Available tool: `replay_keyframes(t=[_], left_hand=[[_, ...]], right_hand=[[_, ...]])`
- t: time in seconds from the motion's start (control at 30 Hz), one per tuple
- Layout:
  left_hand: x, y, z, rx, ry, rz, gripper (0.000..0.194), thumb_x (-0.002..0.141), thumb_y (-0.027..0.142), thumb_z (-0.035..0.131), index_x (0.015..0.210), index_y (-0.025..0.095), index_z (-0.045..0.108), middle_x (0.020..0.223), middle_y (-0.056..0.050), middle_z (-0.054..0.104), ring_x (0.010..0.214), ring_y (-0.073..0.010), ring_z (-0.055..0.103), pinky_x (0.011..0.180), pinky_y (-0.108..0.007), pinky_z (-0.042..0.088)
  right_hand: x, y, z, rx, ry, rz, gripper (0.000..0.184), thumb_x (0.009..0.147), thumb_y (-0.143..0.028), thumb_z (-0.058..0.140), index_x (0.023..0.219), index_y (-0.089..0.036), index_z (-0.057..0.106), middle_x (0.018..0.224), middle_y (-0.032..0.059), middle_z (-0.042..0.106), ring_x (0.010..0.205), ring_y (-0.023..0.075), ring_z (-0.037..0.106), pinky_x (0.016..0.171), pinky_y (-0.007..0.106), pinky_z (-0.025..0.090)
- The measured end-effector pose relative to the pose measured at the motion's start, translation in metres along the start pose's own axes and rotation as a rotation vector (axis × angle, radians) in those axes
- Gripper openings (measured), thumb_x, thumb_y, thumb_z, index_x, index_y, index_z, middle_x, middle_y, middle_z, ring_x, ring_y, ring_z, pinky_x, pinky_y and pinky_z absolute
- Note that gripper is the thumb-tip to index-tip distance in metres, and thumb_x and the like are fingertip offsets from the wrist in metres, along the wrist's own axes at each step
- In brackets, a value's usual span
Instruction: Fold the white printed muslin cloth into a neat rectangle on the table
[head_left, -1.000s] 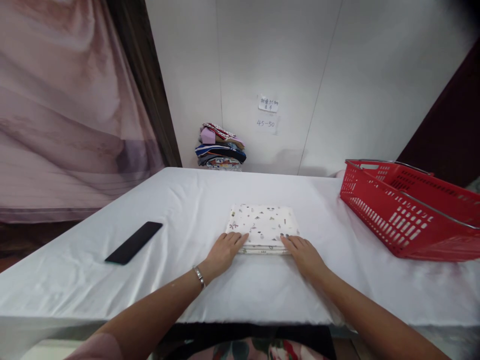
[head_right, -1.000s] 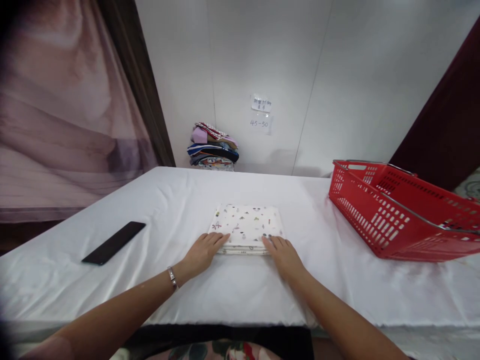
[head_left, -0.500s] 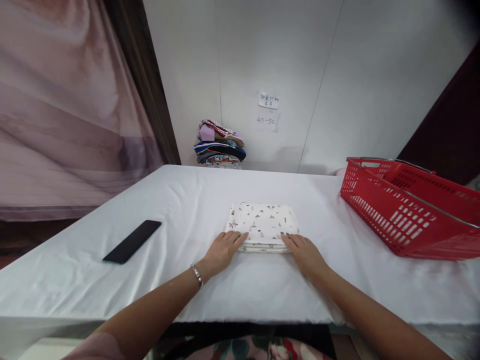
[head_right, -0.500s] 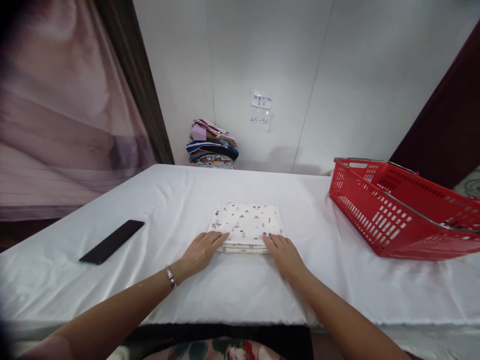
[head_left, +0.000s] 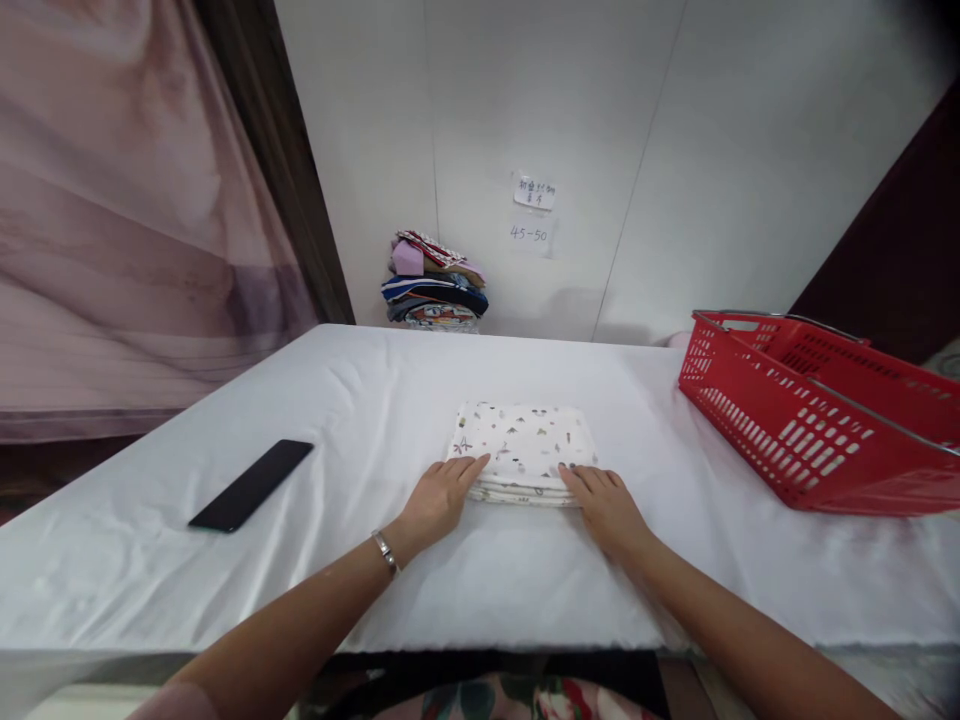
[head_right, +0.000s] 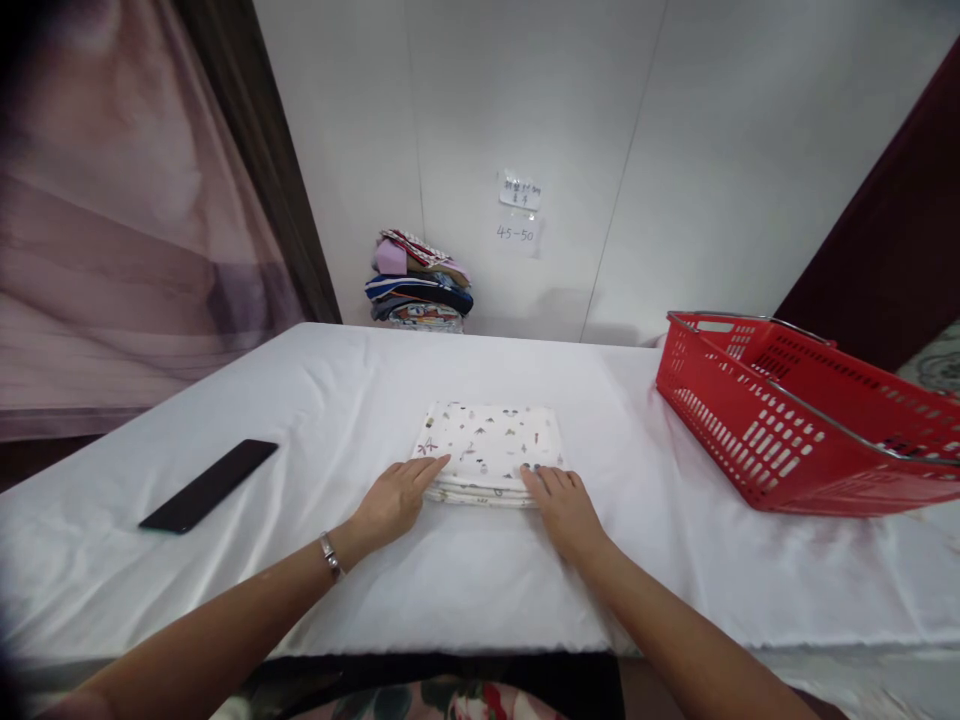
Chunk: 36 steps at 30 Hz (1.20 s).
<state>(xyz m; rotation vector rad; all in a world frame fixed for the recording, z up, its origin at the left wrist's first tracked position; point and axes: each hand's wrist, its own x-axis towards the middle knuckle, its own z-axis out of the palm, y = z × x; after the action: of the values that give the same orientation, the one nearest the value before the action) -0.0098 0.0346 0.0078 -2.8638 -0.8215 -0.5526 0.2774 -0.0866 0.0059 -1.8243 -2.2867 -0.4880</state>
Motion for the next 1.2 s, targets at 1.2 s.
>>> replay_keyframes(t=[1.2], left_hand=[[0.036, -0.017, -0.063, -0.121, 0.176, -0.058, 0.076, 0.069, -0.002, 0.037, 0.140, 0.020, 0.020, 0.120, -0.011, 0.047, 0.109, -0.0211, 0.048, 0.087, -0.035, 0.049]], right_hand=[[0.039, 0.034, -0.049, -0.038, 0.300, -0.025, 0.065, 0.073, 0.001, 0.038, 0.136, -0.016, 0.036, 0.109, 0.0128, 0.053, 0.098, 0.0240, 0.048, 0.084, 0.040, 0.044]])
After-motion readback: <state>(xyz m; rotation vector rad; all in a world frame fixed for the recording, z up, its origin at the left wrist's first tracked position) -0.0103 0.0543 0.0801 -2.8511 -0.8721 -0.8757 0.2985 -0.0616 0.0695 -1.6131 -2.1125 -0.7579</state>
